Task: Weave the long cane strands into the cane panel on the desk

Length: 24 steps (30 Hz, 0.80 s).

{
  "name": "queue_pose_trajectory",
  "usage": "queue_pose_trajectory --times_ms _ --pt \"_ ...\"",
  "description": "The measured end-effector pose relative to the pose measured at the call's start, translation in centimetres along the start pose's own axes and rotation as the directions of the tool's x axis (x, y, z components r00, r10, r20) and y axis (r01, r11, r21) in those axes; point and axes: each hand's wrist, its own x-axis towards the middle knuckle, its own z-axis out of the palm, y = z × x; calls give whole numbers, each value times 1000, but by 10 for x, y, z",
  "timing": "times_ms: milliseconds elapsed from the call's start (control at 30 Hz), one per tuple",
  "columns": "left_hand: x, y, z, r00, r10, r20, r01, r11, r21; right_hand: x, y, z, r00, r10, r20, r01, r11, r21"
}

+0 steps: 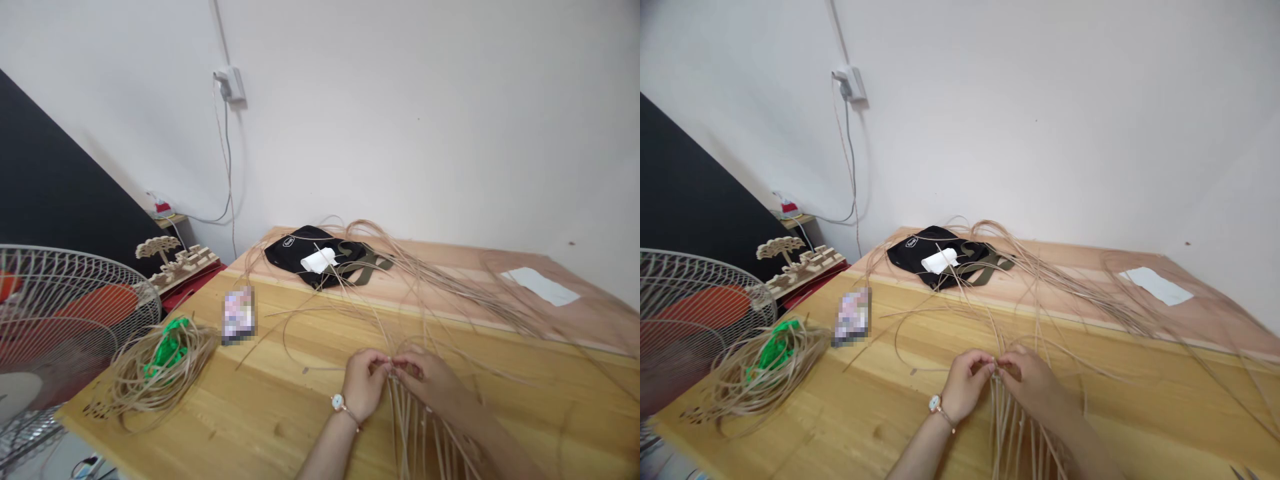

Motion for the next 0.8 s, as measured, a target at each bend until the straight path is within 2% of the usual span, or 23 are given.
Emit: queue_pose_trajectory --times_ms 100,300,500,633,800 --pt "-1 0 1 1000 -3 7 3 1000 9 1 -3 0 1000 -10 25 10 1000 -1" --pt "-4 5 -2 998 64 -7 -64 994 86 2 -4 1 999 -22 45 21 1000 14" --pt "-6 11 -3 983 185 -2 -180 956 231 4 4 4 999 -46 17 44 993 106" --pt "-6 10 -1 970 242 -6 -234 943 239 5 9 7 999 -40 7 39 988 147" --pt "-6 9 -1 967 253 3 -247 940 235 3 14 11 1000 -18 -8 19 983 182"
